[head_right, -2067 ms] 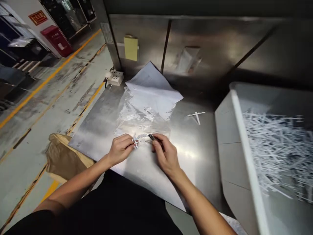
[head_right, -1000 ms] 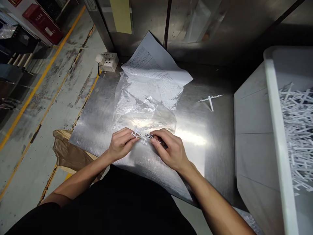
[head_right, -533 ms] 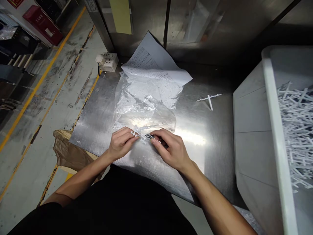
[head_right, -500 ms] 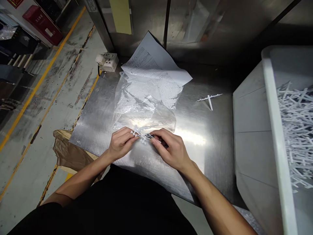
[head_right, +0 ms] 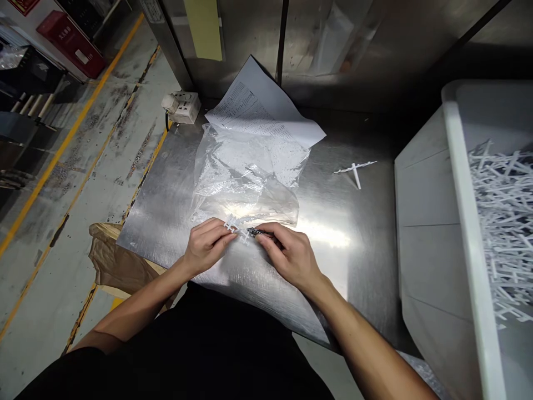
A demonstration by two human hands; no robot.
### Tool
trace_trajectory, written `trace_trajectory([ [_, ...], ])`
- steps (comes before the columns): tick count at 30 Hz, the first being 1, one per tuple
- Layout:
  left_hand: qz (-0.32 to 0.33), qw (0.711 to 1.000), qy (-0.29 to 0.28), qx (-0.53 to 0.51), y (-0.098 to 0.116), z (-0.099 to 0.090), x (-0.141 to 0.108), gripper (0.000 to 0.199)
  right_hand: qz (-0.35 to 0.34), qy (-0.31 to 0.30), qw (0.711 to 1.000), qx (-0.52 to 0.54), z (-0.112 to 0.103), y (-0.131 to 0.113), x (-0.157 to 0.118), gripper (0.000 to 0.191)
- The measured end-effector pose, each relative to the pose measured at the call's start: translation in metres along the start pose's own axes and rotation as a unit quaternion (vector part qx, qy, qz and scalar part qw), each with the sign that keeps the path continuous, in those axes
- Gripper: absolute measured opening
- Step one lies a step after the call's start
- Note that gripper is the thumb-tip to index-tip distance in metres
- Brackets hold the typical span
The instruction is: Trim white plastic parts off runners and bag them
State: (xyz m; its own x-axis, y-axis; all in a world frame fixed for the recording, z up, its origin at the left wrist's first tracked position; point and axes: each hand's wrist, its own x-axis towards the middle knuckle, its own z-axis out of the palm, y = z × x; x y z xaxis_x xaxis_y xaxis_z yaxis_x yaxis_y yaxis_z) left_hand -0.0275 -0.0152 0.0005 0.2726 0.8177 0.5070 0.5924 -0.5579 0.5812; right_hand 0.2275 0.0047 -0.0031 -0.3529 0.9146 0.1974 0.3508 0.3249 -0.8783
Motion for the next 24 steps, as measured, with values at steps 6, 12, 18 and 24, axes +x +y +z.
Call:
trace_trajectory([
  [6, 0.001, 1.000, 0.003, -0.003, -0.0005, 0.0015, 0.0005, 0.012, 0.043, 0.008, 0.999, 0.015, 0.0033, 0.0001, -0.0028, 0.015],
  [12, 0.014, 1.000, -0.003, 0.007, 0.0001, 0.0013, 0.0004, 0.016, 0.028, 0.021, 0.999, 0.019, 0.0023, -0.0026, -0.0035, 0.014],
  [18, 0.062, 0.997, -0.018, 0.033, 0.0004, 0.0031, -0.0018, 0.014, -0.020, 0.046, 0.999, 0.019, 0.0034, -0.0047, -0.0024, 0.012],
  [24, 0.098, 0.993, -0.031, 0.050, -0.0002, 0.0052, -0.0050, 0.012, -0.041, 0.055, 0.998, 0.014, 0.0072, -0.0052, -0.0024, 0.014],
])
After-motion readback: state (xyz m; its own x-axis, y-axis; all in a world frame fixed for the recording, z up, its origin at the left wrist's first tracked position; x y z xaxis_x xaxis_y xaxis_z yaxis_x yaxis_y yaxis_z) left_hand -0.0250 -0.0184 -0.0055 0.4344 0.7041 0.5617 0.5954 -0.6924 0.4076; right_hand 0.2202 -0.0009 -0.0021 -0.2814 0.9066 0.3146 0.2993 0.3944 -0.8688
